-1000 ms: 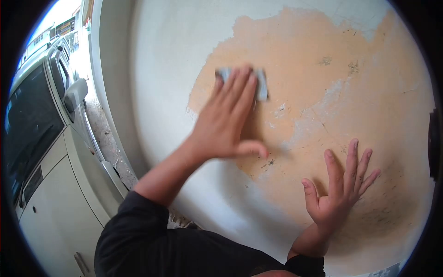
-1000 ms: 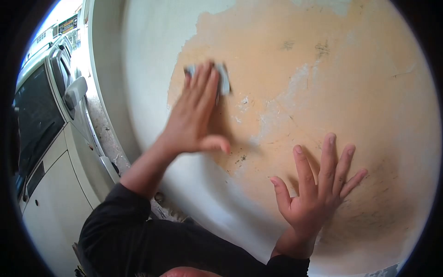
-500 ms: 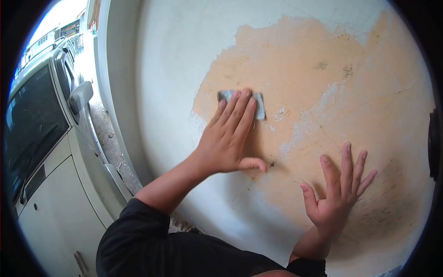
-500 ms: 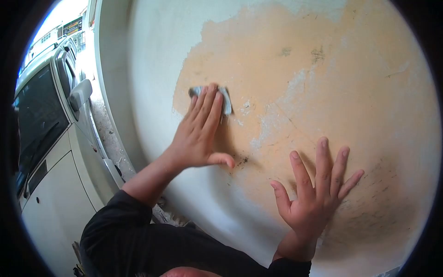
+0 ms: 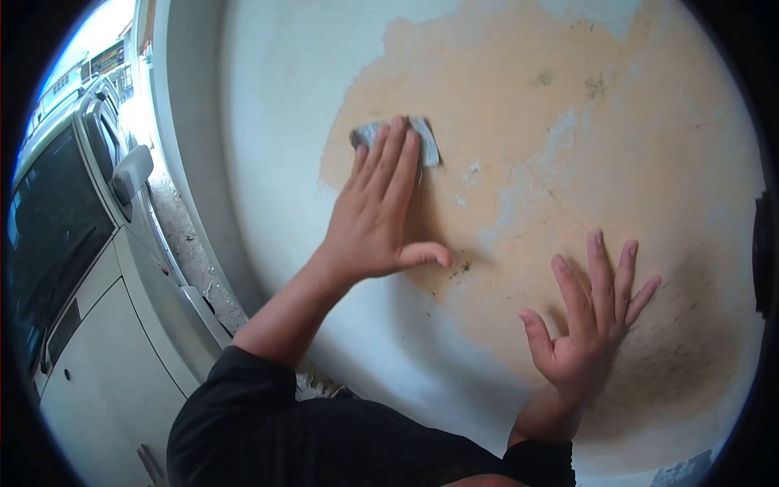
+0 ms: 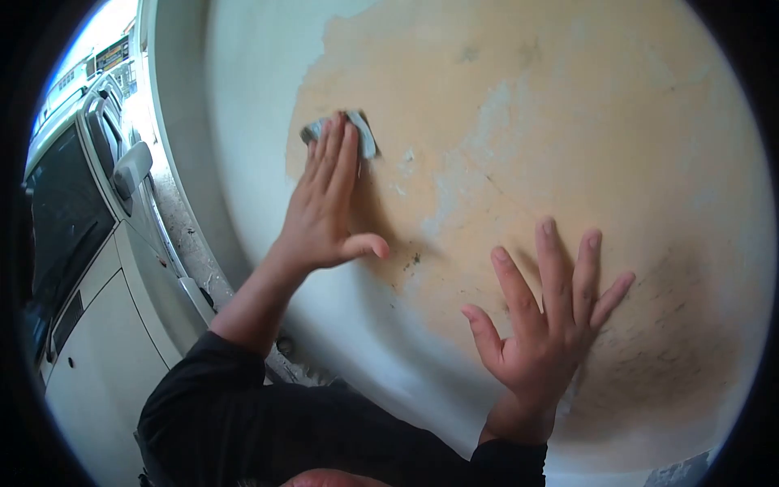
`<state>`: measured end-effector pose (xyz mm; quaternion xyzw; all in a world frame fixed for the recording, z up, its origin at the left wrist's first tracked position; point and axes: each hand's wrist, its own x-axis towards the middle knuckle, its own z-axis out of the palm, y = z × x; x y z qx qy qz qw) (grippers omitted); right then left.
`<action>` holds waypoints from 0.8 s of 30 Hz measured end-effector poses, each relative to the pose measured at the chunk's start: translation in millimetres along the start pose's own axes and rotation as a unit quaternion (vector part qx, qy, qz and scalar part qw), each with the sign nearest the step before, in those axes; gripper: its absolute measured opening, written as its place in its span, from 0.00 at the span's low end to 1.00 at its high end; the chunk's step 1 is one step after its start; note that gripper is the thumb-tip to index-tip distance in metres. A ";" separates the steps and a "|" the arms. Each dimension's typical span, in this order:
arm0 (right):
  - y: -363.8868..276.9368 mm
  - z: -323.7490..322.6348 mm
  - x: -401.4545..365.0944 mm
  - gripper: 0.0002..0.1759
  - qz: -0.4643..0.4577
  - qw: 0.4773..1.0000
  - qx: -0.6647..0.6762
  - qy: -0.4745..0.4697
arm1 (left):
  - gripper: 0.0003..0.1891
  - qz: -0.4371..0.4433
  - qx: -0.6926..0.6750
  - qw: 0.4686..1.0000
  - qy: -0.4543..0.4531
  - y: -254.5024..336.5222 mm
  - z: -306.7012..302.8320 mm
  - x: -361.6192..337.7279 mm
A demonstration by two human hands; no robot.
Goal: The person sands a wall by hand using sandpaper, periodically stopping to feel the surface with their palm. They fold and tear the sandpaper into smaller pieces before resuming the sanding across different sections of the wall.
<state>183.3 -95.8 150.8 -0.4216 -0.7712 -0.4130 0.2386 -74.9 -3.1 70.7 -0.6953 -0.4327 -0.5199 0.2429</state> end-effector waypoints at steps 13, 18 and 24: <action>3.4 -0.8 -6.2 0.25 -0.011 0.999 0.032 -0.001 | 0.60 -0.007 0.031 0.994 0.102 -46.5 5.6 51.3; 7.7 0.4 -8.2 0.24 -0.043 0.998 0.043 0.001 | 0.69 -0.091 -0.054 0.993 -0.047 2.4 41.2 -75.5; 4.8 5.9 -8.3 0.25 -0.049 0.999 0.020 -0.006 | 0.61 -0.178 -0.147 0.970 0.080 -82.4 -9.1 23.8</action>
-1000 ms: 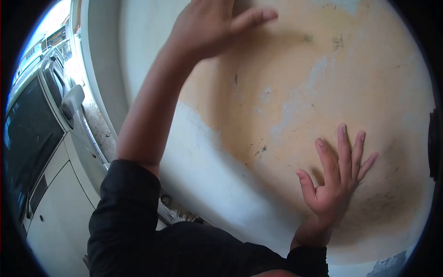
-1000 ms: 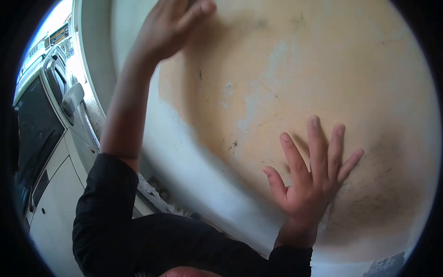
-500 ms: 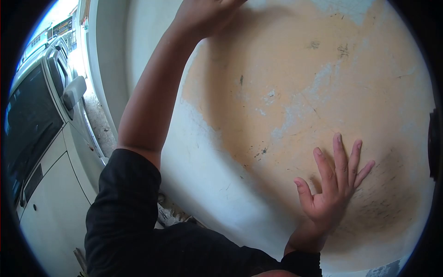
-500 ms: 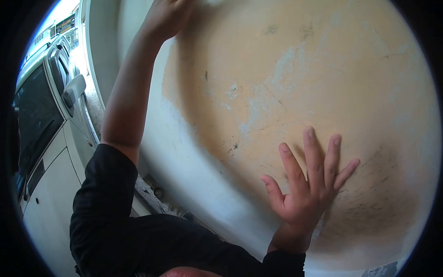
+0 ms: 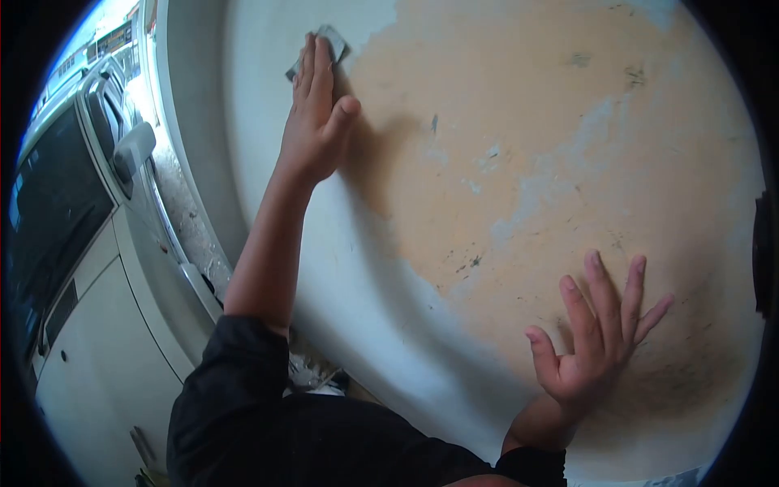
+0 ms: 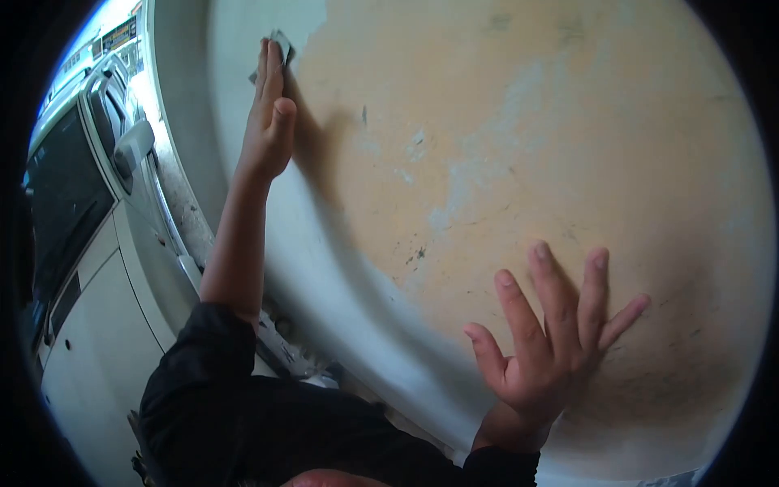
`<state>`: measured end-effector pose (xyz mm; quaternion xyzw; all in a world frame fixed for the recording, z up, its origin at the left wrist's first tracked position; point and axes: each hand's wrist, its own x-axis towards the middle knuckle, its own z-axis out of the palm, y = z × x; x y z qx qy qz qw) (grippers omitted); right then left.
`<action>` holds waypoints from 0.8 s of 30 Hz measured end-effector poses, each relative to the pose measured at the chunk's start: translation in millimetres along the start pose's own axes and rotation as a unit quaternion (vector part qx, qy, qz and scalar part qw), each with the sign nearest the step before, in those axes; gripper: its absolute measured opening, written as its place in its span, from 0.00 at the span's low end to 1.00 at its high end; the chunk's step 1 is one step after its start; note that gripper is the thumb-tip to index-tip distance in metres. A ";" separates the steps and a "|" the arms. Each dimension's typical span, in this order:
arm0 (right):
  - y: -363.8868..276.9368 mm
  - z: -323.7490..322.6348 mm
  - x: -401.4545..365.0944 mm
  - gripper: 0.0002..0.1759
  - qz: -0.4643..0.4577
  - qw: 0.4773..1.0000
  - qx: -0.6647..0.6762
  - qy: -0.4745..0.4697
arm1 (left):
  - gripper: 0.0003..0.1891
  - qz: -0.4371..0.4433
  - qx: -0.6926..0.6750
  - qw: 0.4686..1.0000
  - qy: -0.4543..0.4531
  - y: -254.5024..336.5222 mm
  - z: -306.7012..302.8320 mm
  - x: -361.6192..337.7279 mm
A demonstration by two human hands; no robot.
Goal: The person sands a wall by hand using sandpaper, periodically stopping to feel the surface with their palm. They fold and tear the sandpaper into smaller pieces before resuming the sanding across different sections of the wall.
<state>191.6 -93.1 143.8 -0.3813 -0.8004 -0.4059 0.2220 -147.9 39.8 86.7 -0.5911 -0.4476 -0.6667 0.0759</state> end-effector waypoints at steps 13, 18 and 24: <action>7.8 11.0 -8.2 0.27 -0.027 1.000 0.002 0.015 | 0.66 -0.066 0.054 0.996 -0.037 -58.9 31.8 -150.3; 1.8 10.9 -5.1 0.26 -0.017 1.000 0.004 0.011 | 0.60 -0.136 0.037 0.989 0.049 -50.6 44.2 -129.6; 0.3 12.3 -6.5 0.27 -0.023 1.000 0.002 -0.007 | 0.68 0.042 0.043 0.989 -0.136 48.2 87.0 -249.8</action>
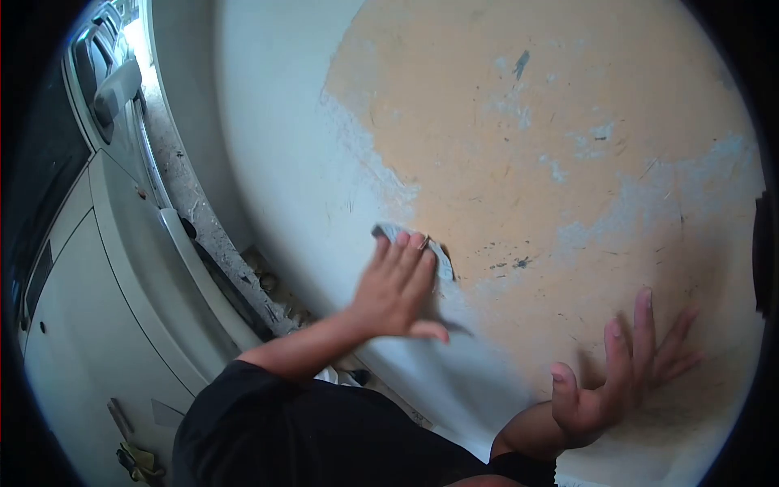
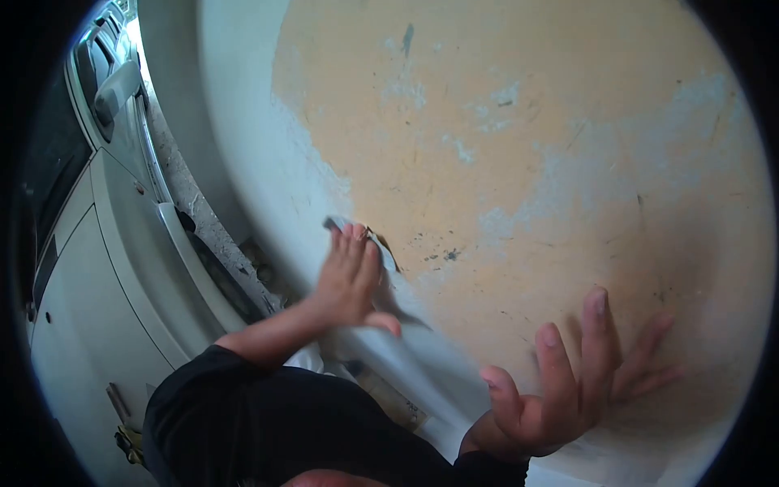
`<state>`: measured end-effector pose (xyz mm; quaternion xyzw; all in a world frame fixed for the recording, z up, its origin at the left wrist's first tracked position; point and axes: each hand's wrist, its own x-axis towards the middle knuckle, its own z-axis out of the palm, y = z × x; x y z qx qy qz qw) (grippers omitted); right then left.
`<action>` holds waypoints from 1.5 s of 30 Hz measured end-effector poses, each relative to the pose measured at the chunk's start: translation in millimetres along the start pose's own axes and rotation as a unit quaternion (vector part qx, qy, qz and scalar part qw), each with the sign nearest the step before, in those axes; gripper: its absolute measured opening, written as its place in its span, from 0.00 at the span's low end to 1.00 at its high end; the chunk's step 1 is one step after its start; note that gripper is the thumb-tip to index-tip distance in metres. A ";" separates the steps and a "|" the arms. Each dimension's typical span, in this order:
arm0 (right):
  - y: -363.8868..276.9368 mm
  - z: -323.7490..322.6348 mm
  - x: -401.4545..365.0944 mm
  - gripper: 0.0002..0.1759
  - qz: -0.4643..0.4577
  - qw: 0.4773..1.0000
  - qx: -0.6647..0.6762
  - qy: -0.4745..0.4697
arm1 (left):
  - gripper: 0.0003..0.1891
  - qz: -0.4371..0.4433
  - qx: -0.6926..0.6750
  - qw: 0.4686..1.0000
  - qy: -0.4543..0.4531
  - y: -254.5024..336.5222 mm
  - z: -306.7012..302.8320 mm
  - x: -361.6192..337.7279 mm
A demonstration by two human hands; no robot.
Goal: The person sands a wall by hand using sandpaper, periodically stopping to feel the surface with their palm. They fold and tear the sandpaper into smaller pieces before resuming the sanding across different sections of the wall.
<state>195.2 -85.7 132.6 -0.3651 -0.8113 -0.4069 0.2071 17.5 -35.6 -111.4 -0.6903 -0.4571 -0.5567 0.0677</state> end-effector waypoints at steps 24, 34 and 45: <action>1.8 3.3 -6.0 0.25 -0.009 1.000 0.009 -0.003 | 0.08 0.182 0.050 0.967 0.170 -76.6 -55.8 33.3; 6.1 5.8 -10.0 0.28 -0.035 0.999 0.003 0.021 | 0.08 -0.228 -0.366 0.849 0.305 -63.6 -66.0 17.0; 11.2 5.3 -13.0 0.30 -0.054 0.998 -0.007 0.018 | 0.14 -0.167 -0.189 0.941 0.226 -57.9 -92.6 22.4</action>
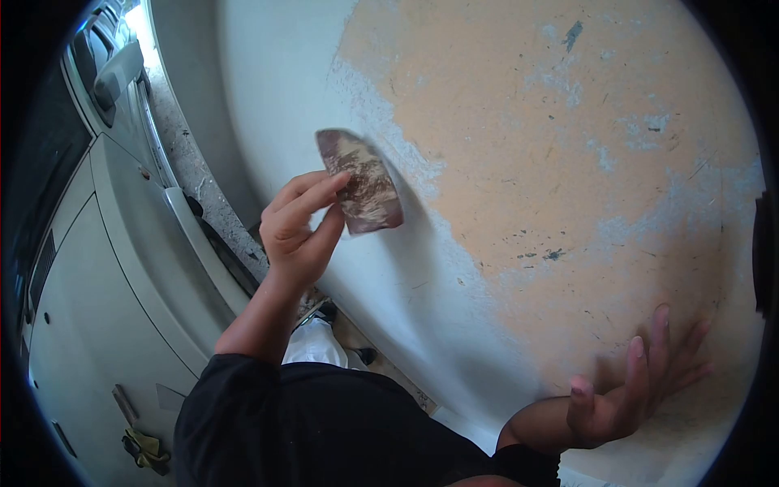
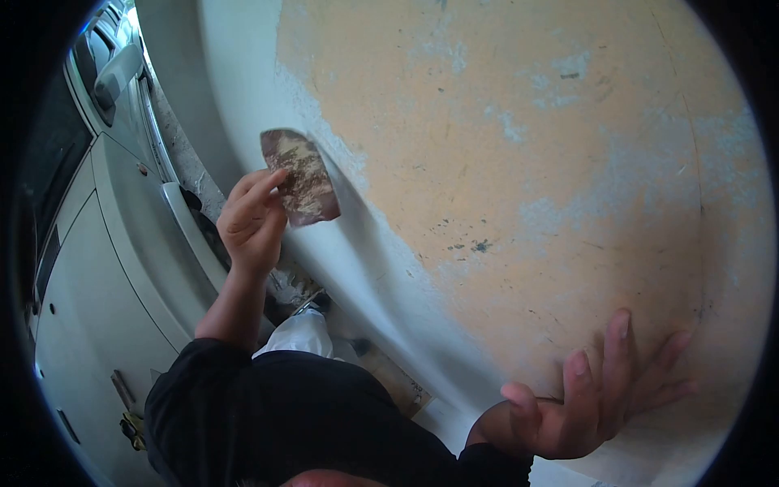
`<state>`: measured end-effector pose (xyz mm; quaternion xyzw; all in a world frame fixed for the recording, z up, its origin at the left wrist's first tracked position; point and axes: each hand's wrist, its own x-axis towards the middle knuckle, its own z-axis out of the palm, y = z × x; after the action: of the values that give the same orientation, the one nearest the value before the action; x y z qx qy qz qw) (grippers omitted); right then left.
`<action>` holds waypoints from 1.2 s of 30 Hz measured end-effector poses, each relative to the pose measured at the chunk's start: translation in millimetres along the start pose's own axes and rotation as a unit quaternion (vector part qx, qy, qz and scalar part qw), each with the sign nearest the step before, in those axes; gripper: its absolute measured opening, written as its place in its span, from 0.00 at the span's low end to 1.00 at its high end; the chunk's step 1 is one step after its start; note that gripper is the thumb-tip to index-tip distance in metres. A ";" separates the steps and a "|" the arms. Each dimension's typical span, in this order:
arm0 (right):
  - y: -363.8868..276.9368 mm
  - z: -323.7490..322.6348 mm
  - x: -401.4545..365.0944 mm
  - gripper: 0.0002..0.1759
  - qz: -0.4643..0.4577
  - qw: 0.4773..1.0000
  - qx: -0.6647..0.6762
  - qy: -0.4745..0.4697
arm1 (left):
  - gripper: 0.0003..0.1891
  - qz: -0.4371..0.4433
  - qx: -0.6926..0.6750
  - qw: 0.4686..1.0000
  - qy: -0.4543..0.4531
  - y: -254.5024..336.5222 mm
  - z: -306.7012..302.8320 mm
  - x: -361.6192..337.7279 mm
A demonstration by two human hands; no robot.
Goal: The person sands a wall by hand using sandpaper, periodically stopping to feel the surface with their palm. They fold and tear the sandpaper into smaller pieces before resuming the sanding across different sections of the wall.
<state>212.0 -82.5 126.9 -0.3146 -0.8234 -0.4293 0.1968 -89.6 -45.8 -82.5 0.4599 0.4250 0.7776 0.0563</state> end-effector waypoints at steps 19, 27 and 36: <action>7.9 -2.6 -4.4 0.35 -0.036 0.999 -0.009 -0.005 | 0.18 0.340 0.264 0.903 0.007 -52.4 50.9 30.9; 6.7 -1.9 -2.1 0.33 -0.046 0.999 -0.012 -0.001 | 0.64 0.221 0.237 0.942 -0.087 -46.1 60.6 -6.8; 0.4 1.7 1.7 0.32 -0.038 0.999 -0.011 0.014 | 0.64 0.067 0.250 0.965 0.033 -55.9 41.2 135.9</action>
<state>210.9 -80.3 127.3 -0.2795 -0.8273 -0.4494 0.1882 -152.7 79.6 -22.7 0.4611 0.5753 0.6636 -0.1268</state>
